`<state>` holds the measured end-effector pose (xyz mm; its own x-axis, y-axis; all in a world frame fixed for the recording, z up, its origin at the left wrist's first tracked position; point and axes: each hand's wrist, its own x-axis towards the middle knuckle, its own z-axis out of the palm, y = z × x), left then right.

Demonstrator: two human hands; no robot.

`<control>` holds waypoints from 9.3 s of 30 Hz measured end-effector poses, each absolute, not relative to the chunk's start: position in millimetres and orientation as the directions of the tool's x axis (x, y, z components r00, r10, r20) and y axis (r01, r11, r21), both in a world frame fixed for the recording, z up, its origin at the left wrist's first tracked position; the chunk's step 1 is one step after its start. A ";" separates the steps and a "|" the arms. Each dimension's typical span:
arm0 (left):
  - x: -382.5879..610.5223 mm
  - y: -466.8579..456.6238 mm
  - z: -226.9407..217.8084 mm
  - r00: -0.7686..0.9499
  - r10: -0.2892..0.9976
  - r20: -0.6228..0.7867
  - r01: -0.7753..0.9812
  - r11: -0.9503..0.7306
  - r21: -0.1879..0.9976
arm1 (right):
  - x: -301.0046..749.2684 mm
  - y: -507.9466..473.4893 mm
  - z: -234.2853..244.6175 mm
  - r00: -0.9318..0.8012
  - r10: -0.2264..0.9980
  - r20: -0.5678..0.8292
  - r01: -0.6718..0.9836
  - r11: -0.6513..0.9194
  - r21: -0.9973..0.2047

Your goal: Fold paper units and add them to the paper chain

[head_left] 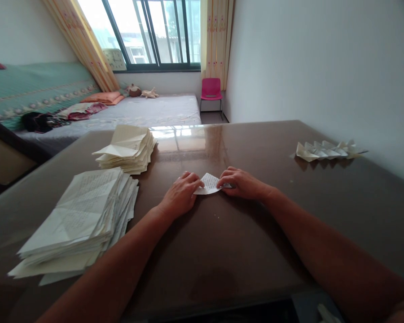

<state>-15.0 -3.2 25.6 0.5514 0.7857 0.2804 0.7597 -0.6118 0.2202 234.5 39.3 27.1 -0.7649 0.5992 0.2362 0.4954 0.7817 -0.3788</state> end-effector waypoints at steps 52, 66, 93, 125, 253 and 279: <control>4.5 -6.6 24.6 0.381 0.919 0.100 0.915 -0.390 0.103 | 219.6 47.7 15.6 -0.364 0.918 0.156 0.678 0.376 -0.631; 12.1 -11.4 31.1 0.469 0.883 0.017 0.883 -0.468 -0.035 | 225.8 42.9 19.6 -0.466 0.785 0.407 0.663 0.615 -0.427; -2.3 -10.3 23.1 0.292 0.948 0.129 0.936 -0.311 0.165 | 224.0 14.4 47.5 -0.812 0.582 0.042 0.582 0.813 -0.007; 21.3 -14.3 50.6 0.573 0.820 -0.017 0.816 -0.572 -0.085 | 223.6 23.3 43.6 -0.531 0.828 0.178 0.828 0.552 -0.098; 5.4 -4.2 6.1 0.101 0.947 0.304 0.816 -0.254 0.519 | 211.7 66.9 20.4 -0.556 0.830 0.049 0.485 0.371 -0.792; 5.9 -0.3 5.6 0.144 0.956 0.254 0.824 -0.258 0.505 | 187.2 50.6 10.9 -0.643 0.672 0.366 0.569 0.740 -0.360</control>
<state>5.9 -0.3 5.6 0.1441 0.9563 0.2544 0.8237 -0.2584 0.5047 187.2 50.6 10.9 -0.6434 0.6724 0.3660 0.5686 0.7398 -0.3596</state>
